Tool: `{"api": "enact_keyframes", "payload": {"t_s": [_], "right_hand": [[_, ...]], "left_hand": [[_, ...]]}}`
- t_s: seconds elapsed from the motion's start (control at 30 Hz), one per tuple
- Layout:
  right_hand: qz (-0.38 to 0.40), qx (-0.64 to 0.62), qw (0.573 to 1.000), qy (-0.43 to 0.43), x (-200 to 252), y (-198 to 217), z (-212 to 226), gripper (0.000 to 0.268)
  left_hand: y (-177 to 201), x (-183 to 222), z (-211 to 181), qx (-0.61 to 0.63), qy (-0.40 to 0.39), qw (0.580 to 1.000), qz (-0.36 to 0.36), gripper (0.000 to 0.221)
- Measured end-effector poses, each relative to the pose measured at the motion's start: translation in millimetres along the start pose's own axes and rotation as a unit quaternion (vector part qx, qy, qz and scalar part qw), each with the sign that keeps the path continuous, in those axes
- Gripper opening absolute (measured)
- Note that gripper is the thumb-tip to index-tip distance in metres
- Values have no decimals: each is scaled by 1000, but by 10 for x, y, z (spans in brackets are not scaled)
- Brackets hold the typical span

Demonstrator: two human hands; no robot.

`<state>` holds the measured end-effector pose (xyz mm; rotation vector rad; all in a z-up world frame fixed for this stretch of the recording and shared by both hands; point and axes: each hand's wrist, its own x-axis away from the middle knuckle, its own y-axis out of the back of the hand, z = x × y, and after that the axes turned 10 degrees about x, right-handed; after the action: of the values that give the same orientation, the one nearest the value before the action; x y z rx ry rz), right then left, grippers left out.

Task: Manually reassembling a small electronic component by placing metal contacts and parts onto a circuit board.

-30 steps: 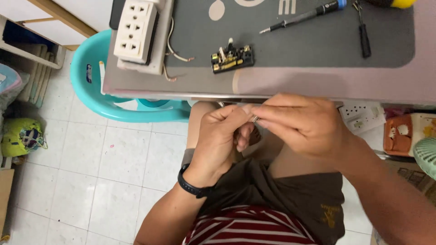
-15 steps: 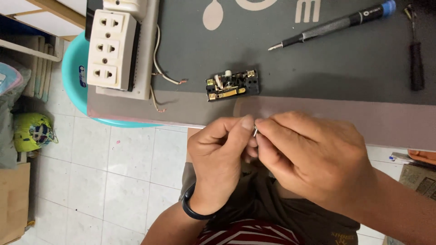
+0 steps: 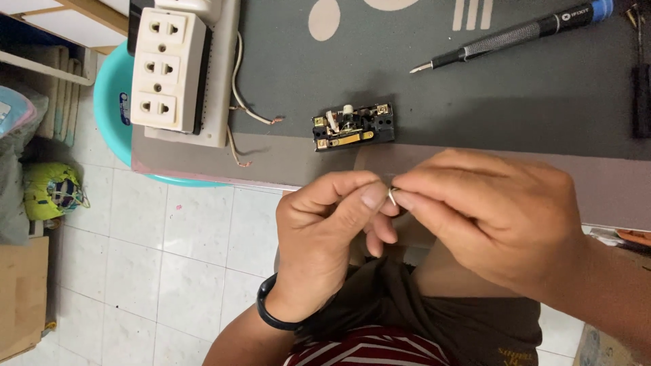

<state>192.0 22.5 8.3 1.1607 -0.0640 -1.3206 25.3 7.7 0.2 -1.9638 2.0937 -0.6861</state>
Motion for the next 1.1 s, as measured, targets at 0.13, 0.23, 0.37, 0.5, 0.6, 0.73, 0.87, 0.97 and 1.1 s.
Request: {"api": "enact_keyframes", "payload": {"t_s": [0.13,0.23,0.37,0.5,0.6,0.73,0.87,0.97,1.1], "right_hand": [[9,-66,996,-66,29,-33,69,7],[-2,-112,988,-103,18,-21,110,12],[-13,-88,995,-43,91,-15,40,3],[9,-49,998,27,97,50,-34,5],[20,-14,999,38,140,69,-92,1],[19,-54,998,33,66,58,-76,4],[66,-117,990,-53,20,77,-77,5],[95,-134,979,-117,-15,109,-54,10],[131,-184,956,-188,-44,146,-43,15]], "left_hand": [[45,54,26,-75,-30,996,46,13],[80,49,85,-29,-52,997,46,11],[68,16,49,-24,-30,997,62,7],[91,1,95,0,-10,997,78,14],[82,-9,32,-40,0,995,96,12],[118,-49,15,-48,-2,993,108,12],[171,-61,22,-50,5,990,136,13],[154,-24,-63,-91,-9,983,157,19],[182,-50,-148,-274,-173,918,230,21]]}}
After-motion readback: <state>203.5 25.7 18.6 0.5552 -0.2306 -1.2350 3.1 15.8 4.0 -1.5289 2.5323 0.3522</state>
